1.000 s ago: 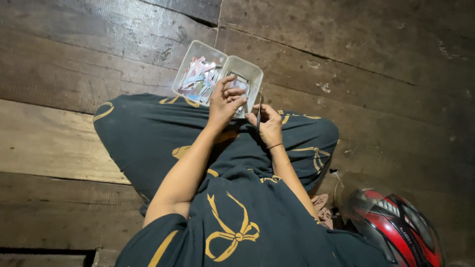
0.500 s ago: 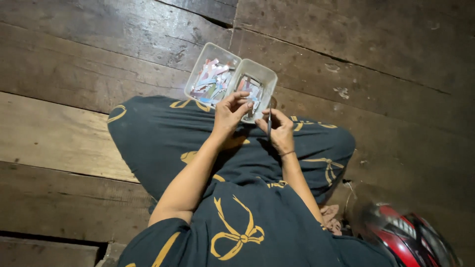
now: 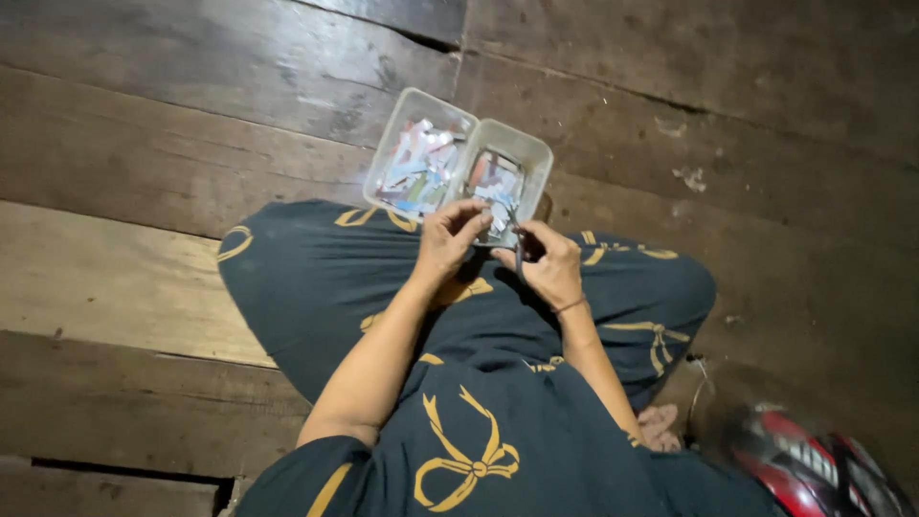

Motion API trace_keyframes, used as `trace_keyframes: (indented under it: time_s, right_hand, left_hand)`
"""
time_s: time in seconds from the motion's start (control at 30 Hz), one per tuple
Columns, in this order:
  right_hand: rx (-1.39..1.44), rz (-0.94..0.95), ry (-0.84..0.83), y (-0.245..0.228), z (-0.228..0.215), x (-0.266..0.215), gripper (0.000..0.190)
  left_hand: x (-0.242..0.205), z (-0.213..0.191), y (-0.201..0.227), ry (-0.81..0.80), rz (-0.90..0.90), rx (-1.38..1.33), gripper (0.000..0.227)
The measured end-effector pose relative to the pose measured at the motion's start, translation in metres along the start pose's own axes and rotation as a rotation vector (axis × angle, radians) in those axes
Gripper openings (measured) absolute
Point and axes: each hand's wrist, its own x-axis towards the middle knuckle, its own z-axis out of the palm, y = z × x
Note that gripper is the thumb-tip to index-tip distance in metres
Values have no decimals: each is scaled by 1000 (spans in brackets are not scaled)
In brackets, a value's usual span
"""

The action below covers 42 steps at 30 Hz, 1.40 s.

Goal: Cutting small strips of paper using scissors and sorting them into plastic containers while sitting on the floor.

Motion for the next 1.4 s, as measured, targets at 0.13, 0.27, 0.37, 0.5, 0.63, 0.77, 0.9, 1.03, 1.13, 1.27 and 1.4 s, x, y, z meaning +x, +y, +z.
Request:
trace_keyframes:
  time_s: [0.13,0.27,0.37,0.5,0.63,0.77,0.9,1.03,1.13,1.27,1.4]
  right_hand:
    - [-95,-165,12,-6,-1,4,42]
    - [-184,-247,-10,-4,1,7,46]
    - [-243,-263,-16,3,3,7,47]
    - [-279,-276,-14,7,3,8,46]
    - [-281,-285,-15,4,1,7,46]
    - [-294,-304,-16,6,1,6,47]
    - [-328,-318,-18,9,1,5,45]
    - [-327,-308,-20,7,-1,5,45]
    - [-312,-297,-27,11,1,3,44]
    - [-236,-289,-30,1,0,5,41]
    - [-197,-276,-29,1,2,5,41]
  left_hand:
    - [0,5,5,-26,13,22,16]
    - [-3,7,23,-68,80,154,11]
    - [-5,9,26,-87,101,203,10]
    - [-5,9,31,-90,113,253,10]
    - [-5,9,29,-109,217,314,9]
    - [-6,11,38,-125,275,330,9]
    - [-5,8,36,-135,282,332,9]
    - [-4,8,36,-159,322,324,9]
    - [-4,8,34,-159,324,311,9]
    - [-4,8,32,-157,309,292,7]
    - [-5,7,30,-154,263,270,2]
